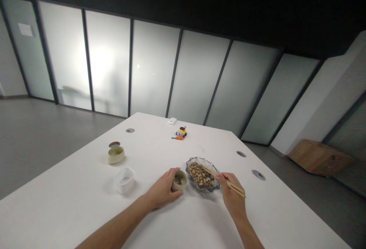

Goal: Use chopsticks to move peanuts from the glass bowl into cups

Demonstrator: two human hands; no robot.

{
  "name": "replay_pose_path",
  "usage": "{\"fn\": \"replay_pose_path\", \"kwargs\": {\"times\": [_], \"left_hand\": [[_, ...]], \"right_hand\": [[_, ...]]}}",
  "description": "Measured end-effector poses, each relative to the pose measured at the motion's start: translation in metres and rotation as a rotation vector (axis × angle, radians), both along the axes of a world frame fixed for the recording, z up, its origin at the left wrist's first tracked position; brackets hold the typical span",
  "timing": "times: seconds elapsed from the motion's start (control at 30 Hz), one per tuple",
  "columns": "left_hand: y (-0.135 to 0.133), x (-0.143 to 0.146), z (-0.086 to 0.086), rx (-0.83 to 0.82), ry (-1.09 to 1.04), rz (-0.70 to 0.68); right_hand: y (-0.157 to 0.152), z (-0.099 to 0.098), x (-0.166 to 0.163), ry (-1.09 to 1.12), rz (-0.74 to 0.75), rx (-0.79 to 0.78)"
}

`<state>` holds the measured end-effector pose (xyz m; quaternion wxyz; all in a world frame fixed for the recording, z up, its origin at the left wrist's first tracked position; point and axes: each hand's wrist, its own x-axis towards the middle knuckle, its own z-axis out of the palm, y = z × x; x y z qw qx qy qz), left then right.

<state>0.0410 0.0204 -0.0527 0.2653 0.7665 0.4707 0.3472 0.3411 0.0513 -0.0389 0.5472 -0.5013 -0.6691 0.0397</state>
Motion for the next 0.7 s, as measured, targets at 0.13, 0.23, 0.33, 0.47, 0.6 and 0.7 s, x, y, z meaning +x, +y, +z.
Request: {"fn": "replay_pose_path", "kwargs": {"times": [0.13, 0.23, 0.33, 0.47, 0.6, 0.7], "left_hand": [[0.0003, 0.0, -0.0008, 0.004, 0.003, -0.004], [0.0007, 0.0, -0.0014, 0.013, 0.002, -0.004], [0.0004, -0.0002, -0.0005, 0.008, 0.004, -0.006], [-0.0006, -0.0006, 0.0006, 0.001, 0.008, -0.007], [0.0003, -0.0011, -0.0017, 0.009, 0.007, -0.004], [0.0011, -0.0012, -0.0032, 0.015, 0.001, -0.001]], "right_hand": [[0.0014, -0.0007, 0.0012, 0.021, -0.013, -0.012], [0.002, -0.0014, 0.0005, 0.025, -0.006, -0.02], [0.0016, -0.0014, -0.0002, 0.027, -0.009, -0.024], [0.0007, -0.0012, 0.0007, 0.019, -0.011, -0.016], [0.0005, -0.0014, 0.0019, -0.003, 0.001, -0.01], [0.0, -0.0007, 0.0016, 0.001, 0.004, -0.003]]}}
